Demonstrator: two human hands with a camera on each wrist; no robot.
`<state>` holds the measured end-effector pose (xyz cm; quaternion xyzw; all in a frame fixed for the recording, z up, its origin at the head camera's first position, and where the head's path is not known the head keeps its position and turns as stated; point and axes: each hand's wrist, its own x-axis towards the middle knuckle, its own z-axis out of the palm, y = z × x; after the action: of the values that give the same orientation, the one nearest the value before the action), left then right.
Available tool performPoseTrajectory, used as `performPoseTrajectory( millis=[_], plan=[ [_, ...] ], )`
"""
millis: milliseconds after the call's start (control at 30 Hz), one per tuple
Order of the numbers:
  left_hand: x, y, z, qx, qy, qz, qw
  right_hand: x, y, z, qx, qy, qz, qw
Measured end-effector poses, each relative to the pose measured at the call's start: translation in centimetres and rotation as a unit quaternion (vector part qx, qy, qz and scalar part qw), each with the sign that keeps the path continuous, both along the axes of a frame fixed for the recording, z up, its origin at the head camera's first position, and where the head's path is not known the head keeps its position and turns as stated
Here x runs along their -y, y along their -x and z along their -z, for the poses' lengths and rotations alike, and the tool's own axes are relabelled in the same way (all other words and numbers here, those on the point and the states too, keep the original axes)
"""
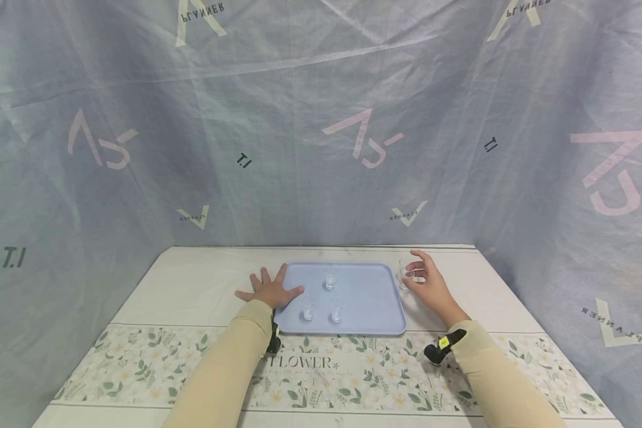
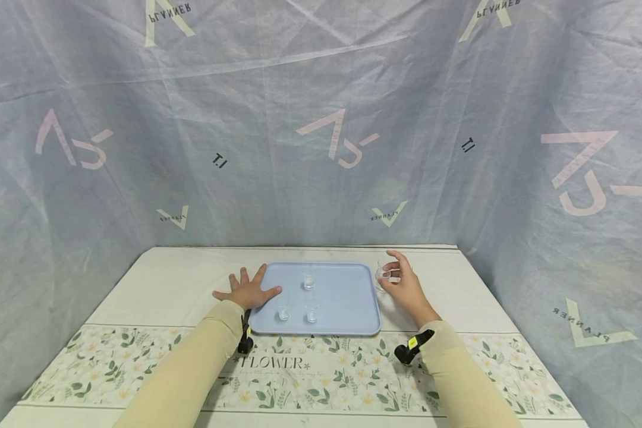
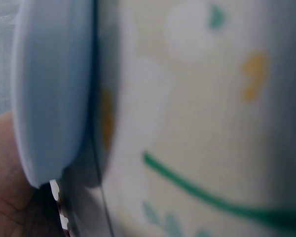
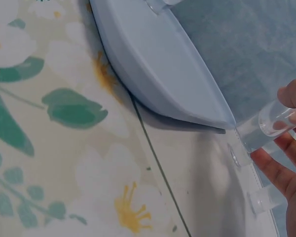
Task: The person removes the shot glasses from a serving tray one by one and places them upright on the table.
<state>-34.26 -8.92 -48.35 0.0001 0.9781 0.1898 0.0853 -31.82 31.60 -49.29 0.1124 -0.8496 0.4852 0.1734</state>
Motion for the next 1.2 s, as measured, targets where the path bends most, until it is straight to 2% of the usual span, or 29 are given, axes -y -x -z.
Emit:
performPoseTrajectory(
  millis=[100,167,233,333,400,600,1033,1200],
  plan=[
    [0.0,-0.1,0.0,0.000,0.000,0.000,1.0000,-0.1,0.0,0.2,-0.003,-0.002,0.004,1.000],
    [0.0,-0.1,0.0,-0.001,0.000,0.000,1.0000,0.2,-0.8,-0.6,-0.001,0.001,0.001,1.000],
    [0.0,-0.1,0.0,-0.001,0.001,0.000,1.0000,0.2,-0.9,-0.5,-0.001,0.008,-0.004,1.000],
    [0.0,-0.2,-0.1,-0.003,0.005,0.001,1.0000,0.0,-0.8,-0.4,0.008,0.009,-0.001,1.000],
    [0.0,-0.2,-0.1,-0.002,0.007,0.002,1.0000,-0.5,-0.1,0.6,0.009,0.007,0.005,1.000],
    [0.0,-0.4,-0.3,-0.001,0.003,0.002,1.0000,-0.6,-0.2,1.1,0.015,0.004,0.007,1.000],
    [-0.2,-0.6,-0.5,-0.002,0.002,0.000,1.0000,-0.8,-0.2,1.7,0.013,0.001,0.009,1.000],
    [-0.2,-0.7,-0.6,-0.003,0.002,-0.001,1.0000,-0.4,-0.7,1.1,0.019,0.008,0.003,1.000]
  ],
)
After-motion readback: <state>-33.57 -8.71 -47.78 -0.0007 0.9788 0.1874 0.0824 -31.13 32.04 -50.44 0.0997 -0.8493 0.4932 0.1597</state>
